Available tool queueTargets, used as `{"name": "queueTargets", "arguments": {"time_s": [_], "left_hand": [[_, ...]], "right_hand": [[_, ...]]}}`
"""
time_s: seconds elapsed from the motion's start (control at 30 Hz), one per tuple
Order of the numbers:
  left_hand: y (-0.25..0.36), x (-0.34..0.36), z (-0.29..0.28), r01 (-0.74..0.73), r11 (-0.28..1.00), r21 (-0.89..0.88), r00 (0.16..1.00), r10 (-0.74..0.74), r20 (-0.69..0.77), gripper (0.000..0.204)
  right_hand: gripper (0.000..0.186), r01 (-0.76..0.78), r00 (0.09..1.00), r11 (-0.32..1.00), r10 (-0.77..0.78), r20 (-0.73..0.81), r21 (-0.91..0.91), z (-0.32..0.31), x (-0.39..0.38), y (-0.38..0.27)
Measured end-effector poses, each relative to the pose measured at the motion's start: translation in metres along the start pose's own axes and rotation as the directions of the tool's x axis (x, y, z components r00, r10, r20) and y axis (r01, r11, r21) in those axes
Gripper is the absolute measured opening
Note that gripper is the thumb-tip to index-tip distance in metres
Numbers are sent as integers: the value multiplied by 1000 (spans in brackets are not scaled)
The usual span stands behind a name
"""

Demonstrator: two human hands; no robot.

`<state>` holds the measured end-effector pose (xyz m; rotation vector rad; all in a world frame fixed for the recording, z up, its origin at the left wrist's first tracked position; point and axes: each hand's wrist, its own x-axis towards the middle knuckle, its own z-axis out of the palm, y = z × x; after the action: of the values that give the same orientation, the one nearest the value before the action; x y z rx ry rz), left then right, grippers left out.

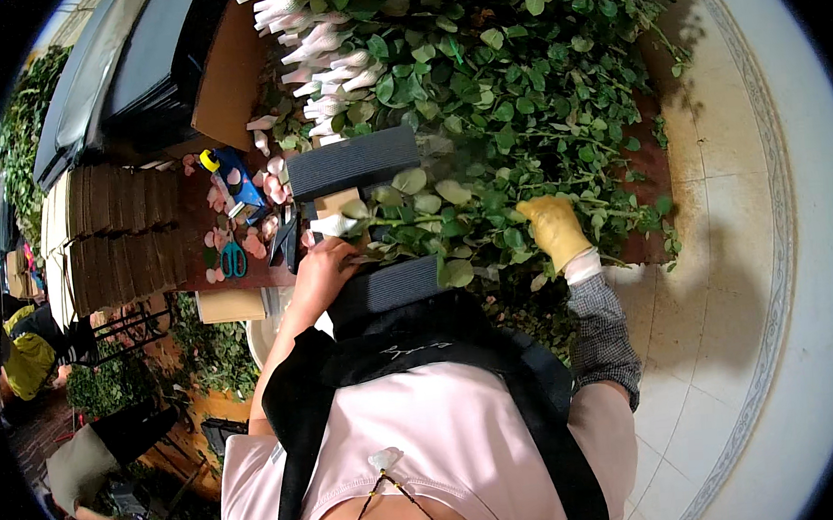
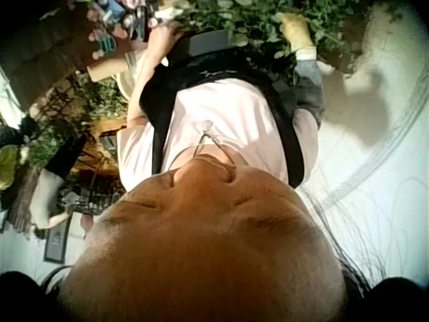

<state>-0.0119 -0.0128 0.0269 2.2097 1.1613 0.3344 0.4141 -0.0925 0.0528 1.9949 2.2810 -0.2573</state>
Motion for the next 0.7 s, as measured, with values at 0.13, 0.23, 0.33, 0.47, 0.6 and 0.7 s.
{"name": "queueTargets", "arguments": {"time_s": [0.13, 0.23, 0.33, 0.47, 0.6, 0.7], "left_hand": [[23, 5, -17, 21, 973, 230, 994, 3, -106, 62], [5, 8, -9, -121, 978, 170, 992, 124, -5, 64], [-6, 14, -11, -179, 984, -7, 983, 179, 42, 53], [-13, 15, -5, -139, 982, -125, 987, 147, 62, 46], [-21, 11, 0, -75, 978, -194, 995, 86, 51, 35], [-16, 21, 5, -43, 994, -96, 999, 44, 7, 34]], "right_hand": [[30, -125, 973, 992, 120, -196, -12, -6, -18, -4], [31, -153, 977, 987, 159, -142, 56, 48, -26, -2], [50, -260, 965, 857, 222, 136, 445, 49, -30, 22], [61, -279, 953, 310, -29, 303, 909, -40, -6, 55], [48, -83, 945, 657, 290, -149, 749, -57, 66, 3], [40, -228, 902, 974, 213, -376, 4, 15, 136, 6]]}}
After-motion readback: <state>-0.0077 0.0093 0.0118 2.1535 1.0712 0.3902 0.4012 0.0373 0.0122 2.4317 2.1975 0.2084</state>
